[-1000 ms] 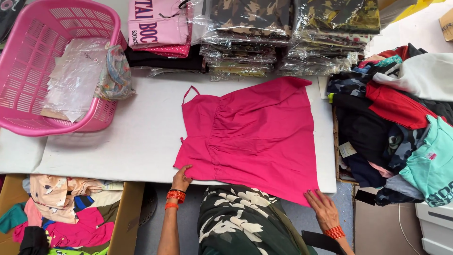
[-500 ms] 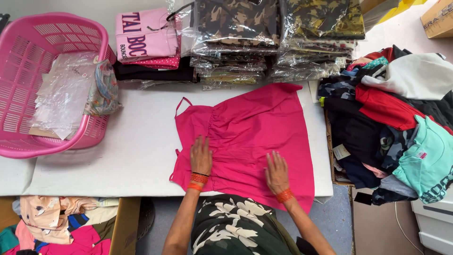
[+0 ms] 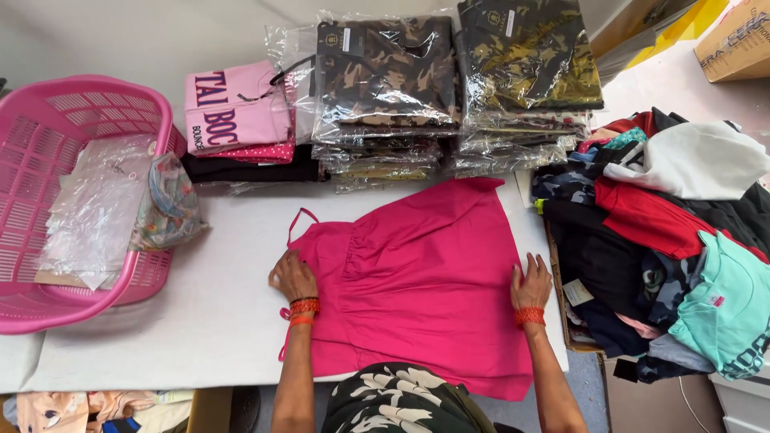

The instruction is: The person unfolds a pink top, smooths it out on a white table, and folds it neatly. They then place the folded garment into a clear plastic bag and seal it.

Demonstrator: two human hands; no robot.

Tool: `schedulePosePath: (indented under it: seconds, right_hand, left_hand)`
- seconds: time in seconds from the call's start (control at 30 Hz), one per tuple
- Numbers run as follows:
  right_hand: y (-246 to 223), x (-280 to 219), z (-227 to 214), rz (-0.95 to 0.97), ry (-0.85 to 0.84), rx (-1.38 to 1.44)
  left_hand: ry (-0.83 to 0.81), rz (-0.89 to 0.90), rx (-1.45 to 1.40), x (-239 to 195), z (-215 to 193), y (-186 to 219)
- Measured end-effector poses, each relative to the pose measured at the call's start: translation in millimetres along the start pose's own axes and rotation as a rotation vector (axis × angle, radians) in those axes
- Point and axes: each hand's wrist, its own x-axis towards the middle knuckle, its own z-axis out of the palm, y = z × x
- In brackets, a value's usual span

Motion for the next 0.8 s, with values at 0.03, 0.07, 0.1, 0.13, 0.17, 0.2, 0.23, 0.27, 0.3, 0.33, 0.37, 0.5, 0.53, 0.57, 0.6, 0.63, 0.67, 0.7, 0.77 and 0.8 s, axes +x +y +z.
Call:
schedulePosePath:
  seconds: [0.03, 0.07, 0.1, 0.13, 0.17, 0.2, 0.23, 0.27, 0.3, 0.33, 0.37, 0.5, 0.53, 0.57, 0.6, 0.63, 0.67, 0.7, 0.77, 0.8]
  right_hand:
    - [-14.4, 25.9, 3.1, -0.037, -0.019, 0.18]
    - [-7.8, 55.8, 33.6, -0.036, -0.012, 0.186]
    - [-1.5, 86.2, 64.4, -0.105, 0.016, 0.29]
    - [4.5, 111.2, 96.8, -0.175, 0.036, 0.395]
    - [-26.7, 127.0, 74.6, -0.174, 0.034, 0.401]
    - [-56.2, 145.3, 51.3, 0.146, -0.141, 0.746]
    - [-86.0, 163.6, 28.8, 0.478, -0.325, 1.077]
    - [-91.5, 172.2, 27.0, 0.48, -0.336, 1.069]
    - [-97.4, 180.8, 25.5, 0.456, -0.351, 1.139]
    - [-107.8, 190.3, 26.0, 0.428, -0.367, 1.214]
    - [-115.7, 198.2, 21.1, 0.428, -0.38, 1.212]
    - [-90.5, 229.1, 68.9, 0.426, -0.544, 1.186]
    - [-70.8, 234.0, 99.1, 0.432, -0.576, 1.204]
    - [-79.4, 230.2, 89.3, 0.442, -0.589, 1.193]
    - [-92.1, 231.0, 79.6, 0.376, -0.459, 1.191]
    - [-104.6, 231.5, 69.2, 0.306, -0.329, 1.186]
    - [-93.2, 240.0, 100.7, 0.312, -0.336, 1.182]
    - [-81.4, 247.3, 131.9, 0.206, -0.129, 1.011]
    - [-90.1, 238.9, 141.3, 0.097, 0.063, 0.831]
    - [-111.7, 225.4, 119.2, 0.191, 0.17, 0.857]
  left_hand:
    - [-0.017, 0.18, -0.081, 25.0, 1.9, 13.2]
    - [-0.01, 0.186, -0.081, 44.3, 1.8, 32.2]
    - [-0.087, 0.247, -0.091, 63.5, 2.0, 51.3]
    - [-0.17, 0.301, -0.095, 78.0, 0.3, 65.5]
    - [-0.168, 0.301, -0.089, 85.5, 0.5, 71.5]
    - [-0.268, 0.274, -0.025, 91.5, 2.9, 78.6]
    - [-0.367, 0.246, 0.038, 98.1, 5.9, 85.2]
    - [-0.374, 0.235, 0.04, 99.7, 10.5, 84.8]
    - [-0.426, 0.226, 0.078, 101.5, 15.2, 84.1]
    - [-0.471, 0.216, 0.117, 106.5, 17.5, 81.3]
    - [-0.473, 0.205, 0.122, 115.9, 13.4, 78.9]
    - [-0.478, 0.128, 0.043, 135.6, 6.1, 59.3]
    - [-0.437, 0.114, 0.004, 137.6, 5.7, 50.4]
    - [-0.45, 0.101, 0.007, 132.9, 3.1, 50.5]
    - [-0.377, 0.115, -0.026, 134.2, -0.6, 52.1]
    - [-0.303, 0.128, -0.059, 135.0, -4.8, 53.8]
    - [-0.309, 0.123, -0.055, 134.0, -1.6, 56.8]
    - [-0.28, 0.119, -0.037, 132.4, 1.3, 59.6]
    - [-0.255, 0.107, -0.018, 123.4, 4.3, 64.7]
    - [-0.173, 0.109, 0.079, 118.7, 4.2, 68.1]
